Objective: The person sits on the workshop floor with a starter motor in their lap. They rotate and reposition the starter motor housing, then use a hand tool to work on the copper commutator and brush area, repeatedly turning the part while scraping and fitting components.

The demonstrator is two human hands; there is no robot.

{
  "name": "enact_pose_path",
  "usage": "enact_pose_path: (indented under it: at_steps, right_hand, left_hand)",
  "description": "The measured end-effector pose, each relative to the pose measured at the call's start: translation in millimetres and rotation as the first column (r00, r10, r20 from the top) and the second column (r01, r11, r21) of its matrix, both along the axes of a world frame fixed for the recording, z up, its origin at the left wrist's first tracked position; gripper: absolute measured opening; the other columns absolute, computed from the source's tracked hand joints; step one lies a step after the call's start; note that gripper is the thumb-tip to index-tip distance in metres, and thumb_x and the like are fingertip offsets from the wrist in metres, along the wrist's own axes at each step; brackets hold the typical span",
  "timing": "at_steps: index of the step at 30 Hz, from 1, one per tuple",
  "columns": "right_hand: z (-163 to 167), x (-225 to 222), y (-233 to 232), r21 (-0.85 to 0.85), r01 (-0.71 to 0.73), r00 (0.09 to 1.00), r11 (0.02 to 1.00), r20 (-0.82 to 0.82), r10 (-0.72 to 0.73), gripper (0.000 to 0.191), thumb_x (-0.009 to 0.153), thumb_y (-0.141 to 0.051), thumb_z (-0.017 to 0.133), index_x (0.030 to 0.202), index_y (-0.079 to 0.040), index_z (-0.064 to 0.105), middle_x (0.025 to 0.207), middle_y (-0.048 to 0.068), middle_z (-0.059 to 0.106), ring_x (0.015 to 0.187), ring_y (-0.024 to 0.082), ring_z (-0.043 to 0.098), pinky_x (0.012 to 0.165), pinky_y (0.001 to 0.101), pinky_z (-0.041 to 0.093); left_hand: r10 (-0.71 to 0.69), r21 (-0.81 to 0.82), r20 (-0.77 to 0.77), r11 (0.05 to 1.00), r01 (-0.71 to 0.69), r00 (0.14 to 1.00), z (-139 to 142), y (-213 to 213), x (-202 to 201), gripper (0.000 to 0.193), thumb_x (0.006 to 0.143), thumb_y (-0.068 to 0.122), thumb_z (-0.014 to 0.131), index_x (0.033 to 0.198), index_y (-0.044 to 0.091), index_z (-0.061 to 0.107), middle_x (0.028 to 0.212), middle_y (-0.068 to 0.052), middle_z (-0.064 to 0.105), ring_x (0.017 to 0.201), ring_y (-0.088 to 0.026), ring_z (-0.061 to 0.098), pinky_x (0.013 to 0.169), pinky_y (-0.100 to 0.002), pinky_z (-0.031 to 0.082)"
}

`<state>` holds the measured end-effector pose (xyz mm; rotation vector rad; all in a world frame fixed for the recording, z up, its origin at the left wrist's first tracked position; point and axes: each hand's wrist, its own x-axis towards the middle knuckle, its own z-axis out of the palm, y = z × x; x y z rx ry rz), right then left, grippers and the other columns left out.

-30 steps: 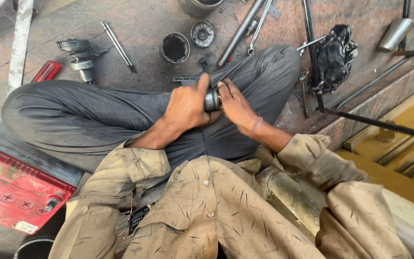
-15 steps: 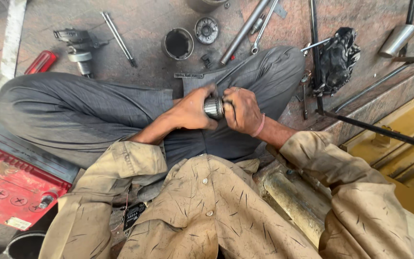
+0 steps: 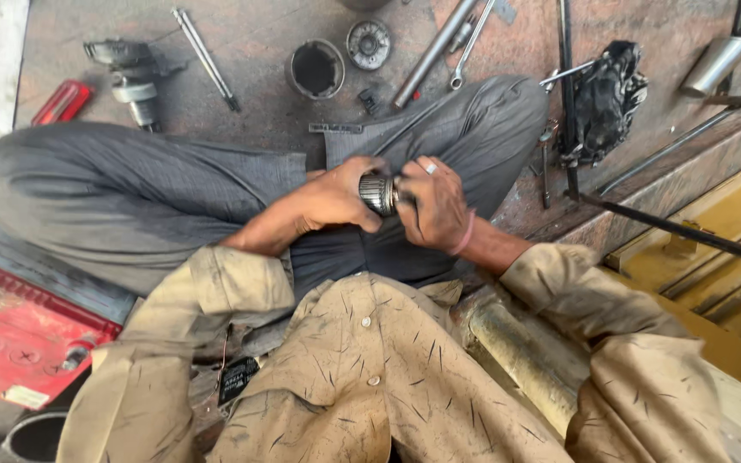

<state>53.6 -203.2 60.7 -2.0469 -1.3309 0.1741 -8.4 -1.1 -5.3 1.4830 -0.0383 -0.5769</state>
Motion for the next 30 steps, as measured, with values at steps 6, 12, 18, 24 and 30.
enact_pose_path:
  at_steps: [6,12,18,24,30]
  right_hand:
    - [-5,16,-14,-0.021,-0.22,0.975,0.975,0.02,0.22,0.033,0.094,-0.028,0.065,0.108,0.0,0.053,0.089,0.017,0.059,0.072,0.036,0.057,0.069,0.0508,0.046]
    - [-23,-26,-22,-0.019,0.171,0.985,0.985,-0.017,-0.172,0.025,0.112,-0.023,0.048,0.121,0.0,0.049,0.11,0.021,0.062,0.093,0.041,0.064,0.087,0.0499,0.05]
    - [-28,-41,-1,-0.322,0.516,0.655,0.794,-0.45,-0.607,0.033,0.116,-0.027,0.043,0.124,0.005,0.047,0.099,0.021,0.06,0.09,0.04,0.06,0.081,0.0474,0.046]
    - [-21,-29,20,-0.239,0.556,0.627,0.796,-0.508,-0.591,0.039,0.114,-0.025,0.048,0.127,0.011,0.04,0.107,0.026,0.058,0.097,0.042,0.06,0.085,0.0553,0.047]
    - [0,-11,-10,-0.144,0.062,0.998,0.988,-0.023,-0.066,0.031,0.101,-0.015,0.062,0.121,0.002,0.046,0.106,0.024,0.06,0.093,0.039,0.061,0.089,0.0549,0.049]
  left_hand:
    - [-0.175,-0.46,-0.339,0.888,-0.001,0.924,-7,-1,-7,0.102,0.051,0.007,0.086,0.144,-0.005,0.046,0.118,-0.009,0.062,0.108,-0.018,0.063,0.086,-0.035,0.056]
    - [-0.211,0.373,0.0,0.907,0.196,0.978,35,4,4,0.075,0.058,0.02,0.092,0.122,0.001,0.057,0.108,-0.016,0.068,0.107,-0.033,0.065,0.081,-0.051,0.049]
    - [-0.17,0.543,0.359,0.837,-0.058,0.918,38,3,8,0.077,0.06,0.015,0.084,0.126,-0.001,0.048,0.093,-0.023,0.068,0.084,-0.047,0.068,0.07,-0.054,0.054]
    - [-0.01,0.508,0.45,0.825,-0.247,0.893,24,1,2,0.067,0.071,0.029,0.094,0.112,0.002,0.049,0.096,-0.021,0.07,0.083,-0.046,0.068,0.07,-0.053,0.053]
    - [-0.015,-0.03,0.016,0.999,0.015,1.0,4,-3,2,0.064,0.056,0.01,0.089,0.115,0.002,0.064,0.102,-0.014,0.068,0.099,-0.027,0.067,0.085,-0.038,0.053]
